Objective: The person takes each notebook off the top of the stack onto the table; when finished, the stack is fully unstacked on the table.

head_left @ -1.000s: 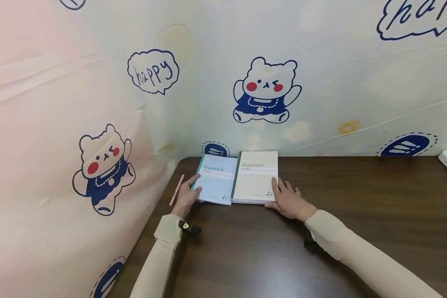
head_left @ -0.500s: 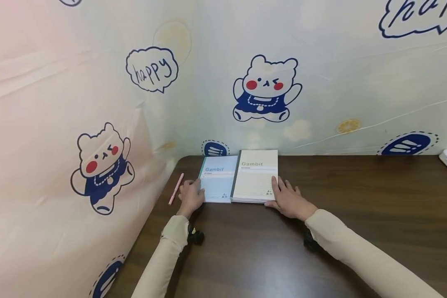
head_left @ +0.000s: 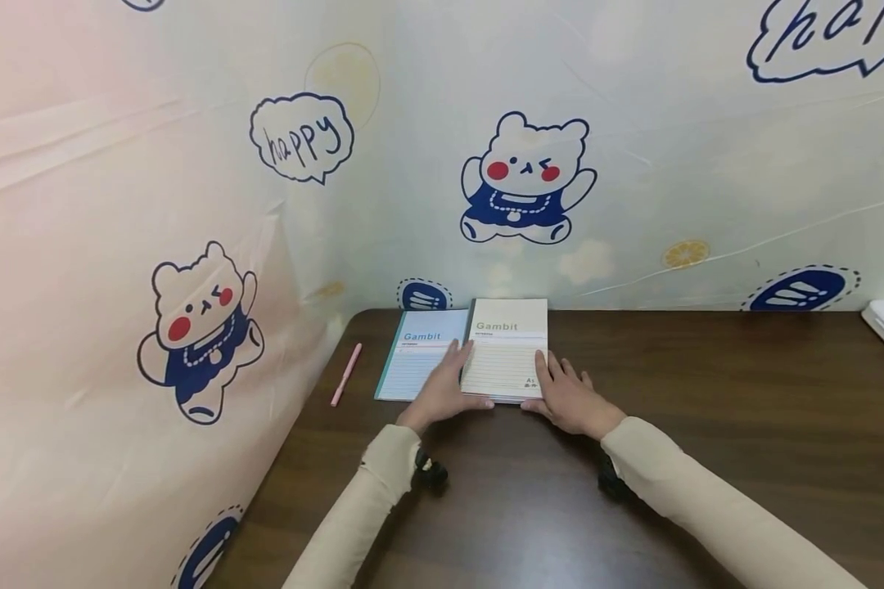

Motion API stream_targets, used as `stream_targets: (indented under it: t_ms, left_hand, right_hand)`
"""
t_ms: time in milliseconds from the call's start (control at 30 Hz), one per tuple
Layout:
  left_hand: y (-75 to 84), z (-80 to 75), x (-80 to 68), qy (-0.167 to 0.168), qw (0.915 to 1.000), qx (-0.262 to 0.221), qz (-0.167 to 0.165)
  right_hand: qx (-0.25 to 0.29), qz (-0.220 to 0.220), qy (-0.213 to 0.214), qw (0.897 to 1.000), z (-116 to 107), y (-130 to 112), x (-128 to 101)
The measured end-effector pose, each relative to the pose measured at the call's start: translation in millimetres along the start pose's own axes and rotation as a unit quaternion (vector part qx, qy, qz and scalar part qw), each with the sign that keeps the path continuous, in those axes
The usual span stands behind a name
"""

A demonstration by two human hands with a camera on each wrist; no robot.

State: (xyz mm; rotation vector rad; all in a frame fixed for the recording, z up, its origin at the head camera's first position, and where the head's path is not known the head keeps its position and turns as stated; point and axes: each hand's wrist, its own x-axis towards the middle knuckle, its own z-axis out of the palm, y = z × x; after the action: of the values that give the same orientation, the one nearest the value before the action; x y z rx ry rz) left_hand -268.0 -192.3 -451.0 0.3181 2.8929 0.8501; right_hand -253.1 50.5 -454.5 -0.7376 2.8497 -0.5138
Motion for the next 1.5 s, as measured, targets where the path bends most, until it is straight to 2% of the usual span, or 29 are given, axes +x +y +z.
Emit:
stream_targets:
  t_ms: [133, 267, 367, 467, 567, 633, 733, 933, 1067, 1167, 1300, 1367, 1433, 1500]
  left_hand:
    - [-0.6, 14.4, 4.3, -0.001, 0.9999, 0.011, 0.000]
    - [1.2, 15.7, 7.1, 0.014, 0.9999, 0.000, -0.004]
    - [3.0, 15.4, 8.3, 0.012, 0.9999, 0.003, -0.001]
    - [3.5, 15.6, 7.6, 0.011, 0.9999, 0.007, -0.003]
    - [1.4, 15.4, 6.6, 0.018, 0.9998, 0.002, -0.011]
    - [-0.6, 14.7, 4.6, 0.024, 0.9995, -0.010, -0.020]
    - [-2.8, 14.3, 2.2, 0.030, 0.9988, -0.021, -0.033]
    - [1.4, 15.0, 3.7, 0.024, 0.9994, -0.013, -0.023]
    - [1.8, 16.1, 3.6, 0.012, 0.9997, -0.013, -0.019]
    - [-0.8, 16.1, 2.2, 0.015, 0.9995, -0.009, -0.027]
    - [-2.0, 15.0, 3.0, 0.017, 0.9993, -0.007, -0.032]
    - [-0.9, 14.3, 4.5, 0.013, 0.9995, -0.009, -0.028]
    - [0.6, 13.6, 6.0, 0.012, 0.9997, -0.010, -0.021]
    - [1.1, 13.2, 6.9, 0.013, 0.9997, -0.006, -0.020]
  right_hand:
    - [0.005, 0.001, -0.008, 1.000, 1, -1, 0]
    - [0.007, 0.000, -0.026, 1.000, -4, 0, 3]
    - [0.036, -0.011, -0.037, 0.999, -14, 2, 6]
    - [0.060, 0.001, -0.010, 0.998, -22, 0, 14]
    - [0.092, 0.048, 0.044, 0.994, -20, -6, 27]
    - [0.128, 0.085, 0.068, 0.986, -17, -10, 35]
    - [0.181, 0.116, 0.085, 0.973, -14, -9, 40]
    - [0.233, 0.138, 0.134, 0.953, -17, 11, 34]
    - [0.323, 0.146, 0.154, 0.922, -16, 21, 29]
    - [0.399, 0.149, 0.157, 0.891, -18, 24, 24]
    - [0.444, 0.151, 0.184, 0.864, -29, 36, 3]
    - [0.437, 0.155, 0.211, 0.860, -38, 48, -13]
    - [0.408, 0.165, 0.228, 0.868, -48, 61, -30]
    - [0.371, 0.177, 0.235, 0.881, -56, 73, -43]
